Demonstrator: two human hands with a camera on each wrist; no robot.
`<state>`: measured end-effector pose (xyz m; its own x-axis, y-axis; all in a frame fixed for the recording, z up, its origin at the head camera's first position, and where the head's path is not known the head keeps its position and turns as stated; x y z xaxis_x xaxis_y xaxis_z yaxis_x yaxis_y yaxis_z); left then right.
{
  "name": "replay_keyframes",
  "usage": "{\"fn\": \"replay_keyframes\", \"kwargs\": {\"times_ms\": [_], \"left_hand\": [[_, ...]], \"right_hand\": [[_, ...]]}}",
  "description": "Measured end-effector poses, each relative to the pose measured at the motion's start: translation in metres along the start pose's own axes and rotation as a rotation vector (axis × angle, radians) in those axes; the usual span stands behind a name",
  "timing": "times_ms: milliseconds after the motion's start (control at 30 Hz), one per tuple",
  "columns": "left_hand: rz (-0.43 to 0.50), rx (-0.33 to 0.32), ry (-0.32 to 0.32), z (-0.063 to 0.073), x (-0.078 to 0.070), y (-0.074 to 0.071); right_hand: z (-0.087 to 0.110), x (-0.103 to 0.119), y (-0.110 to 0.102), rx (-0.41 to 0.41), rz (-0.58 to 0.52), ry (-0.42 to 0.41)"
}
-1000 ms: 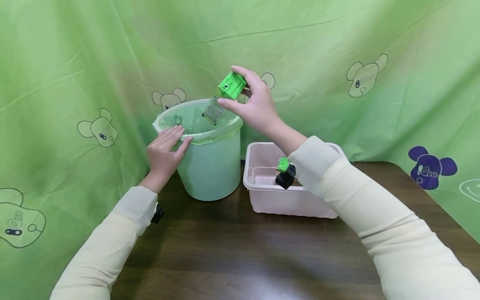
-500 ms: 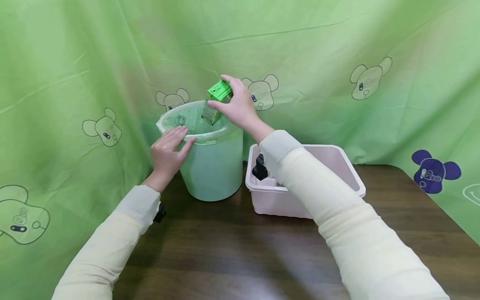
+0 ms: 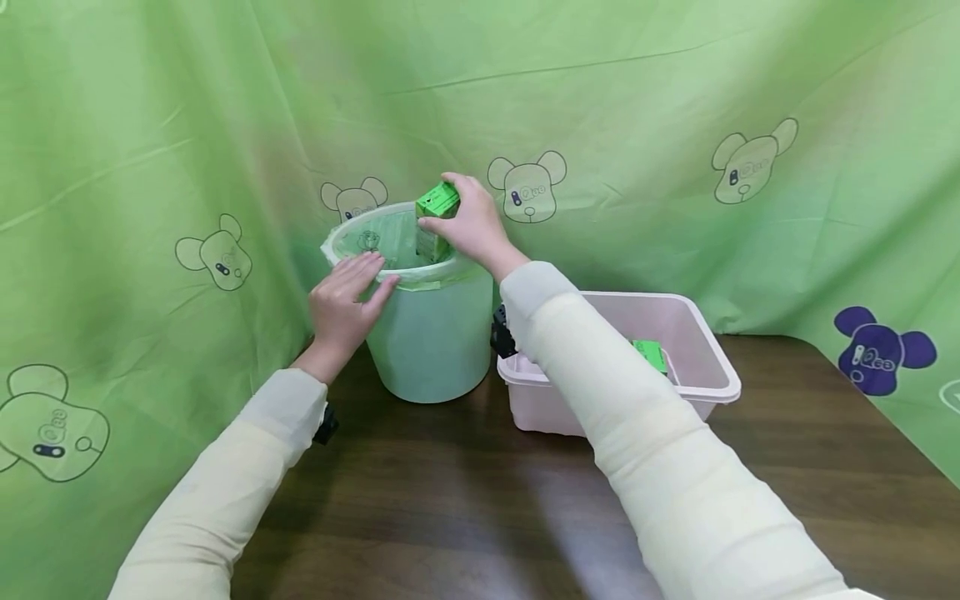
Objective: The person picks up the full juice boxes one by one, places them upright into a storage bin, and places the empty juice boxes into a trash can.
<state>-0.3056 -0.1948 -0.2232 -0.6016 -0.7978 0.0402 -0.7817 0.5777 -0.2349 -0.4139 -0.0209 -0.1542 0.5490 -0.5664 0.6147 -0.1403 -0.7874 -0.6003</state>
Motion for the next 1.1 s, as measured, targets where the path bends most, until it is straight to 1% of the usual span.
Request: {"fn": "replay_keyframes", "kwargs": {"times_ms": [133, 233, 500, 700, 867, 1100], "left_hand": [[0.002, -0.008, -0.002, 0.000, 0.000, 0.000], [-0.003, -0.002, -0.003, 0.000, 0.000, -0.001], [-0.005, 0.000, -0.001, 0.001, 0.002, -0.001], [-0.006, 0.016, -0.005, 0.001, 0.003, 0.000], [-0.015, 0.032, -0.011, 0.001, 0.001, -0.001], [-0.015, 0.031, -0.002, 0.000, 0.000, -0.001]], "right_hand": [[-0.002, 0.000, 0.002, 0.037, 0.037, 0.013], [-0.003, 0.000, 0.003, 0.066, 0.060, 0.023], [-0.008, -0.003, 0.007, 0.122, 0.057, 0.036], [-0.005, -0.005, 0.010, 0.174, 0.078, 0.058], [-0.003, -0.006, 0.011, 0.191, 0.087, 0.071], [-0.004, -0.009, 0.010, 0.197, 0.093, 0.072]]}}
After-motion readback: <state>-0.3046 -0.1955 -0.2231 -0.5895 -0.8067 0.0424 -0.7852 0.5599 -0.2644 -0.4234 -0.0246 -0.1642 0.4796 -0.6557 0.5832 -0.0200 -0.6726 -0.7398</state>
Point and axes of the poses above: each hand's wrist, its own z-axis away from the middle knuckle, its own y-axis out of the palm, x = y × z, the point moved 6 cm from there along -z, towards the middle knuckle, and after that the axes turned 1 degree about y, right-handed, at the moved point
